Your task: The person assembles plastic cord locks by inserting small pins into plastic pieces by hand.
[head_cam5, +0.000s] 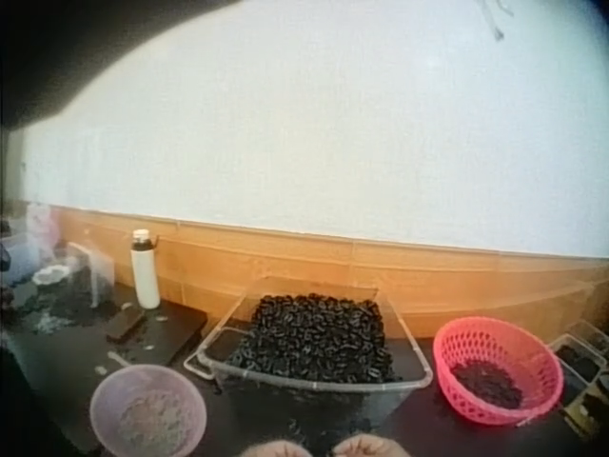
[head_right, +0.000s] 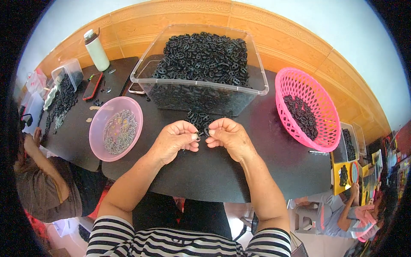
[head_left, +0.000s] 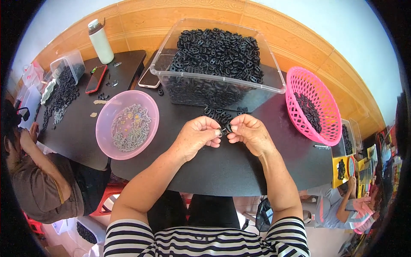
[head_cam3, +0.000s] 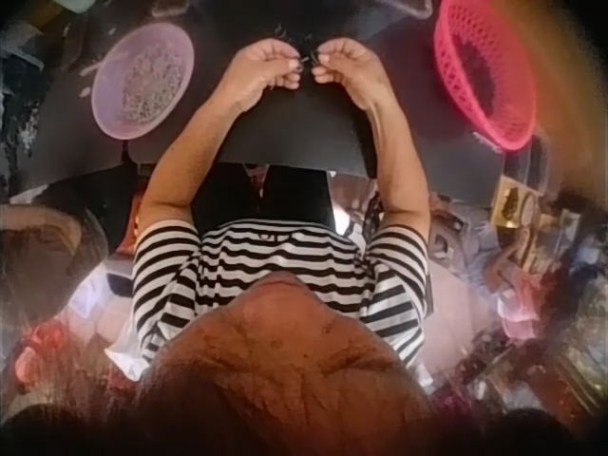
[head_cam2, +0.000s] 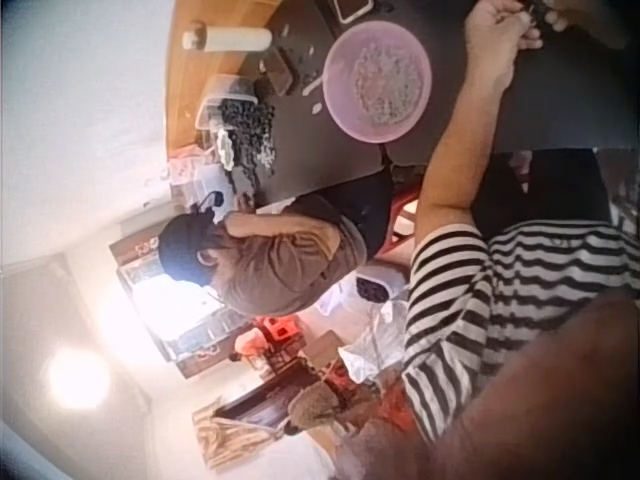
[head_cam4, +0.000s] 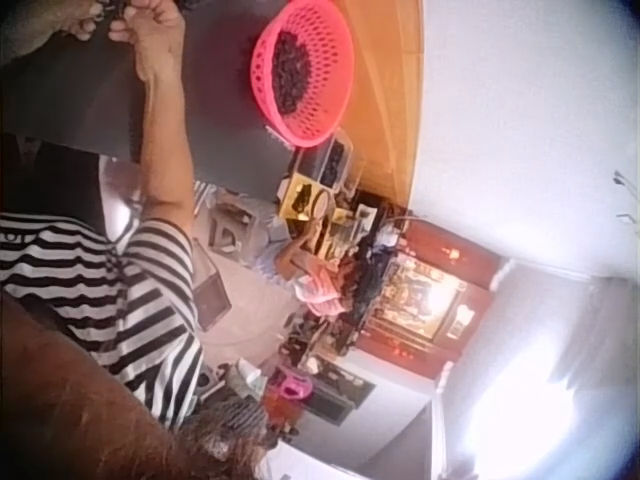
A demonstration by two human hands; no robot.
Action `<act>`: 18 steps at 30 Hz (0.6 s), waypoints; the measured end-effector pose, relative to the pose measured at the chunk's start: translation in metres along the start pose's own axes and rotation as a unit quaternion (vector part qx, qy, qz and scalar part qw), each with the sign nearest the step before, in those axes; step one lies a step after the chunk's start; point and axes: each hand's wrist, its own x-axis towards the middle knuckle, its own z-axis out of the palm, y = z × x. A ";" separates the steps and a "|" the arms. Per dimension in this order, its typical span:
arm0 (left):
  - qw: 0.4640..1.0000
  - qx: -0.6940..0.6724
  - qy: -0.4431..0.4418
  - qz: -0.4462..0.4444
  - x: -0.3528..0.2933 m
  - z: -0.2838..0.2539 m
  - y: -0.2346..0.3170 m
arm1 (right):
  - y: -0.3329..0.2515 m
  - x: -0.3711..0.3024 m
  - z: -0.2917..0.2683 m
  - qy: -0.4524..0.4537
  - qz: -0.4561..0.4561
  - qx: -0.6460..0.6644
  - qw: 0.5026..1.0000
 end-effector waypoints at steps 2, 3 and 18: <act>1.000 0.001 0.000 -0.001 0.000 0.000 0.000 | 0.000 0.000 0.001 -0.002 -0.002 -0.003 1.000; 1.000 0.001 -0.002 -0.003 0.000 0.000 0.000 | 0.000 0.000 0.001 0.000 -0.004 -0.005 1.000; 1.000 0.014 -0.006 -0.011 -0.001 0.001 0.000 | 0.001 -0.001 0.001 0.006 -0.012 -0.032 0.999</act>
